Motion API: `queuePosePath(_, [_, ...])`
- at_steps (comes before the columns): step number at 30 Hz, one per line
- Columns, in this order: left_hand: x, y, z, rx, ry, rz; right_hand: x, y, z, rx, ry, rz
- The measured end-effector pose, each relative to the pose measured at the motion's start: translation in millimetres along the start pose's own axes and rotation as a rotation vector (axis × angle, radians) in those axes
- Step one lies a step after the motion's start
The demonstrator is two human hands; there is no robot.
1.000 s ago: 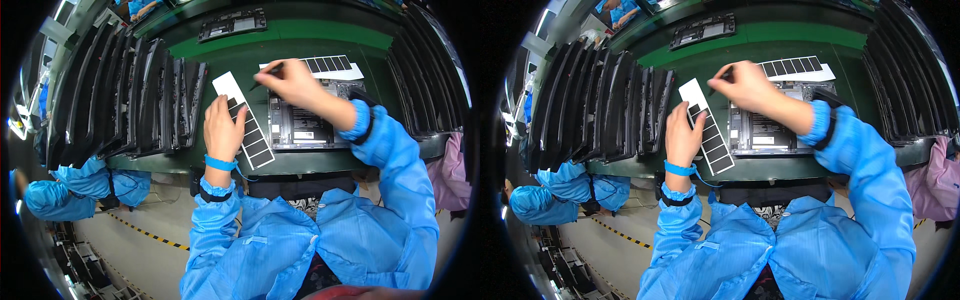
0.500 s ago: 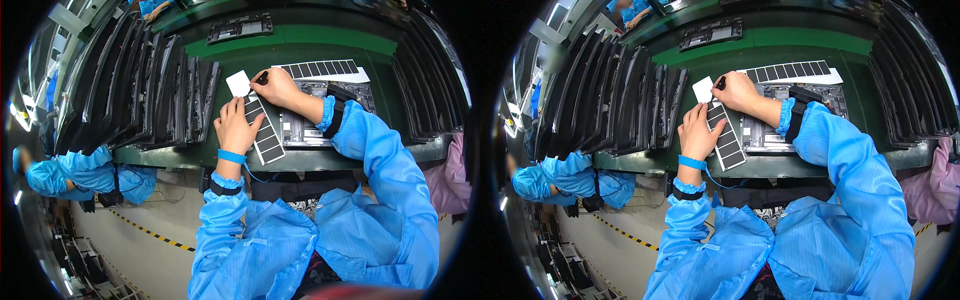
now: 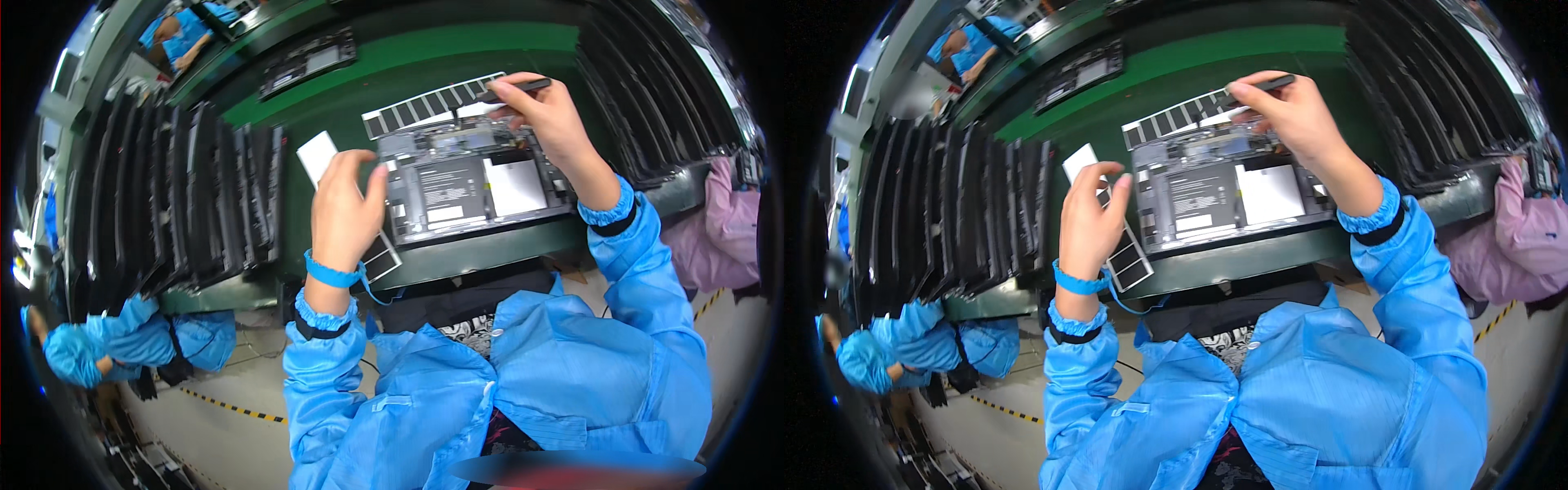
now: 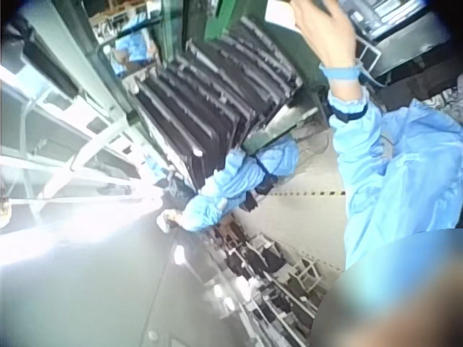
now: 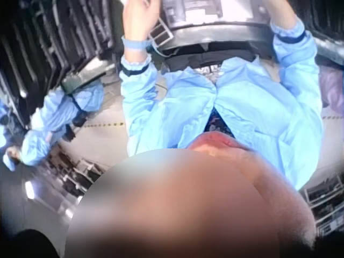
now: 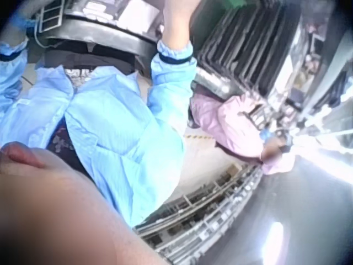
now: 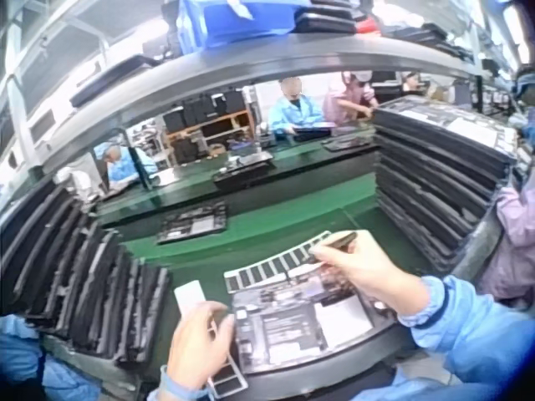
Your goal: Assembling internal components of laptops and stacking the units on an assembly line.
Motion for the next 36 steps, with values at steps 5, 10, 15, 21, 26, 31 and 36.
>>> queuePosePath(5, [33,77,-81,-0.359,0.258,0.403,2,-76,-53,0.054,0.058,-0.136])
queuePosePath(10, [42,124,-104,-0.337,0.442,0.530,4,-78,-64,0.067,0.124,-0.121])
queuePosePath(15, [28,131,-115,-0.278,0.497,0.535,2,-76,-68,0.241,0.194,0.013])
queuePosePath(21, [30,132,-114,-0.282,0.482,0.545,3,-81,-74,0.215,0.243,-0.023])
queuePosePath(26, [30,133,-112,-0.269,0.485,0.521,3,-82,-78,0.218,0.271,-0.115])
queuePosePath(31, [29,131,-112,-0.267,0.476,0.522,3,-83,-79,0.206,0.281,-0.108])
queuePosePath(36, [32,133,-113,-0.192,0.519,0.483,3,-83,-80,0.215,0.283,-0.109])
Point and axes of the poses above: each hand's wrist, its own x-axis towards the middle knuckle, its own y-axis out of the palm, z = x × y, the point moved 6 cm from there along x, towards the middle knuckle, and after that the axes turned 9 degrees about y, right-handed, at the moved point
